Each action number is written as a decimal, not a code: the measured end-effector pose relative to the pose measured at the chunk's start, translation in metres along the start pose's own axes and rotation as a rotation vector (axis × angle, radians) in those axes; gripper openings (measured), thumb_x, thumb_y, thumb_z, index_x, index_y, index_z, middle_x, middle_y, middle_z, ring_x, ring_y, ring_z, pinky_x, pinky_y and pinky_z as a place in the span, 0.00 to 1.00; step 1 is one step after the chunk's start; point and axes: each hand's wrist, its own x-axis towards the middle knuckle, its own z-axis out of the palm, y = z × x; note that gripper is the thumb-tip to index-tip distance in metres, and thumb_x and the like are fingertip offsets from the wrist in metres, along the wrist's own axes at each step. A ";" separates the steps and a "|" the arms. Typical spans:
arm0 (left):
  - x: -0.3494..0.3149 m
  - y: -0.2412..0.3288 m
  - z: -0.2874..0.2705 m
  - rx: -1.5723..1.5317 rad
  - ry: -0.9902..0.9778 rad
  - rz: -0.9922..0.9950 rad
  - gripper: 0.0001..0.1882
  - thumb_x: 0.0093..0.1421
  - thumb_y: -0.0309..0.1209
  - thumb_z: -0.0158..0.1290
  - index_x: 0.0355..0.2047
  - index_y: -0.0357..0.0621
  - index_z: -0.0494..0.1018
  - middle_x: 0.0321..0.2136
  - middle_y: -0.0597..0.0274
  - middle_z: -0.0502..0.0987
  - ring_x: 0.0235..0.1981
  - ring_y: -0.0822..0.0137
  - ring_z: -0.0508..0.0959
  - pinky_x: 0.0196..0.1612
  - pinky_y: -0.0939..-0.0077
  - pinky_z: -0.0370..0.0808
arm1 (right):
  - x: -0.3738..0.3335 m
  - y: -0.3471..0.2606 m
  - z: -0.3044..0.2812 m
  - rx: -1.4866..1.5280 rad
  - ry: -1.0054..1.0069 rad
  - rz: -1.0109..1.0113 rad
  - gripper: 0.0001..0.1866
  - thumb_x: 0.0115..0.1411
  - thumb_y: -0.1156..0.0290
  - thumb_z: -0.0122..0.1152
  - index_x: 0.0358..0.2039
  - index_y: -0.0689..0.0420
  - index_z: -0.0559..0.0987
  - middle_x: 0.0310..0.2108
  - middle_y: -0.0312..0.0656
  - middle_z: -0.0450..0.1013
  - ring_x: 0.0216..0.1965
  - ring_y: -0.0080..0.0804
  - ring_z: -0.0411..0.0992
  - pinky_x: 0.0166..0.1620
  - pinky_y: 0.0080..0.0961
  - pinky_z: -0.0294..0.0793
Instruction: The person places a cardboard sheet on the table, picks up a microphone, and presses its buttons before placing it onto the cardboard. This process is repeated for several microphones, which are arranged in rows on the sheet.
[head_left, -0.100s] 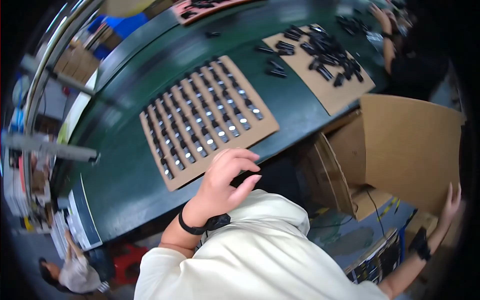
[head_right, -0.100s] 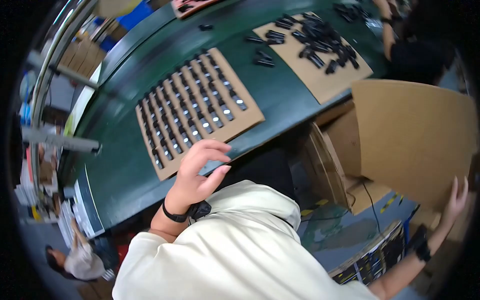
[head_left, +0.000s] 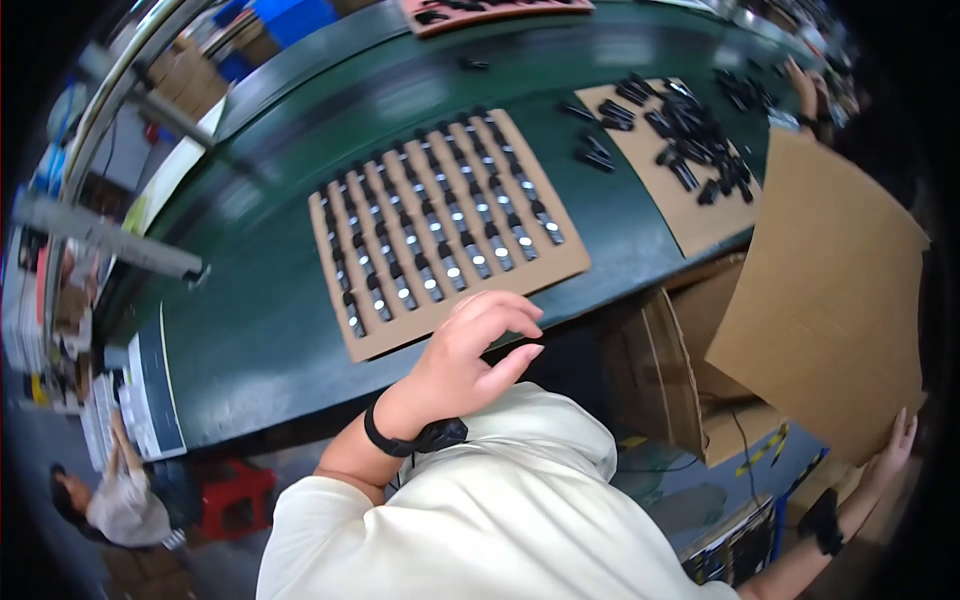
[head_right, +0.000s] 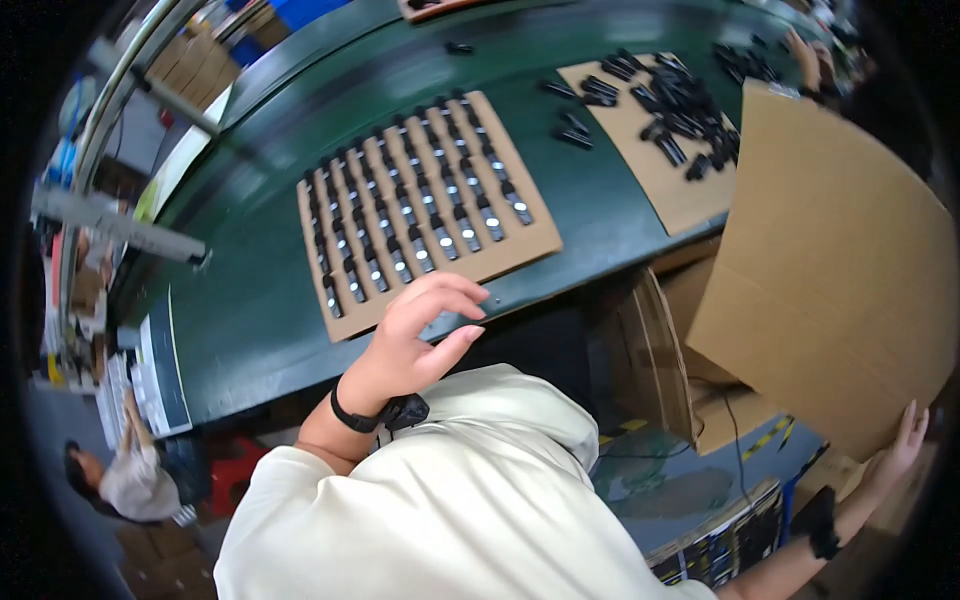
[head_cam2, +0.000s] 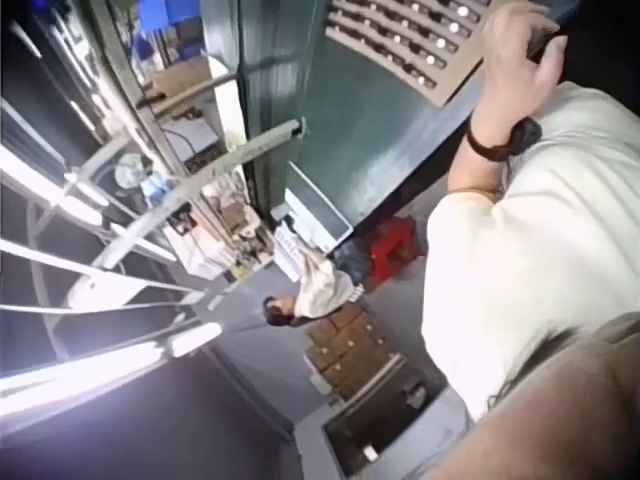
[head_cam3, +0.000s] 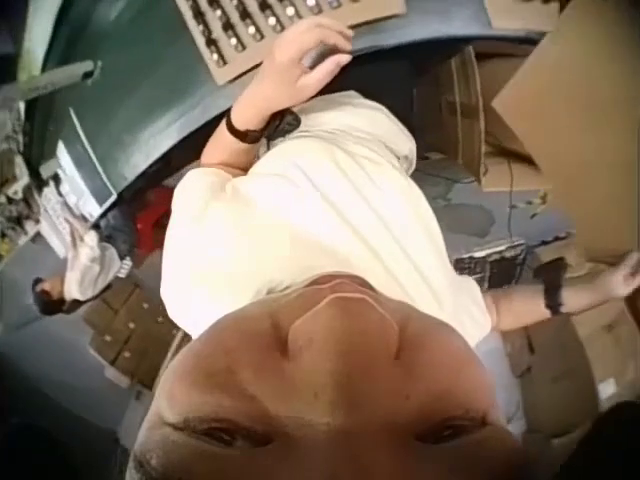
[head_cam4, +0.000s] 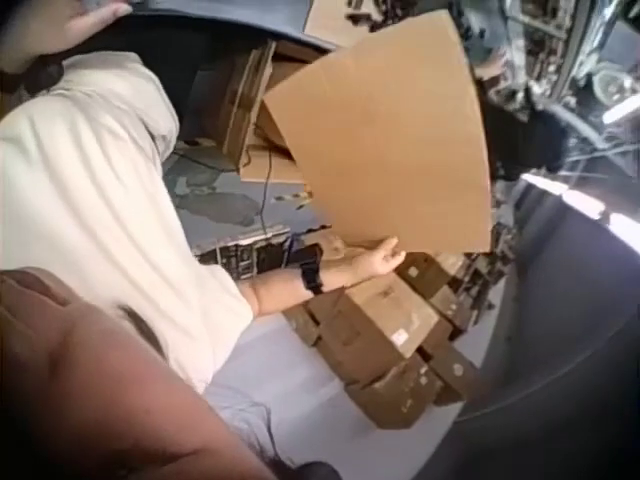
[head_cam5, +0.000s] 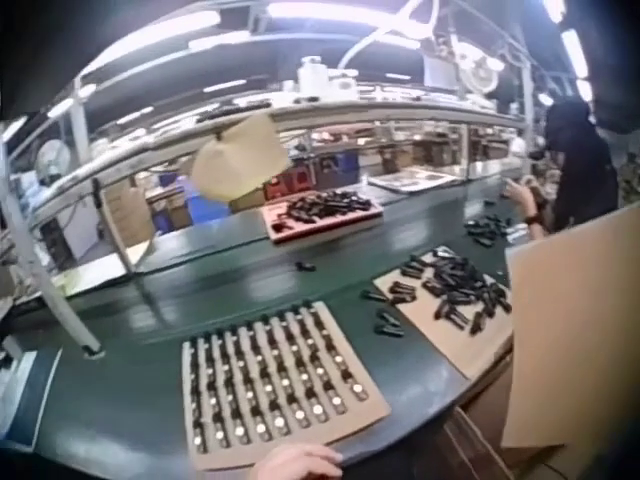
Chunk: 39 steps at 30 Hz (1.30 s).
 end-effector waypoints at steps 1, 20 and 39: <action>-0.003 -0.002 -0.003 0.003 0.045 -0.010 0.15 0.55 0.26 0.61 0.43 0.40 0.75 0.44 0.54 0.77 0.43 0.57 0.77 0.50 0.62 0.73 | -0.003 -0.022 0.026 0.248 0.083 0.092 0.29 0.69 0.68 0.53 0.66 0.63 0.59 0.60 0.49 0.65 0.60 0.36 0.65 0.62 0.33 0.64; -0.073 -0.063 -0.136 -0.445 0.654 -0.708 0.15 0.63 0.25 0.55 0.49 0.33 0.70 0.31 0.67 0.76 0.28 0.79 0.76 0.29 0.85 0.76 | -0.072 -0.238 0.523 0.453 -1.336 0.016 0.21 0.62 0.74 0.60 0.55 0.62 0.68 0.50 0.40 0.73 0.52 0.27 0.70 0.56 0.24 0.67; -0.119 -0.118 -0.117 -0.327 0.592 -0.898 0.19 0.62 0.24 0.55 0.53 0.32 0.68 0.36 0.64 0.75 0.41 0.74 0.76 0.44 0.79 0.75 | -0.115 -0.190 0.554 0.146 -1.474 0.004 0.27 0.53 0.73 0.69 0.52 0.58 0.68 0.46 0.36 0.70 0.50 0.25 0.67 0.56 0.26 0.65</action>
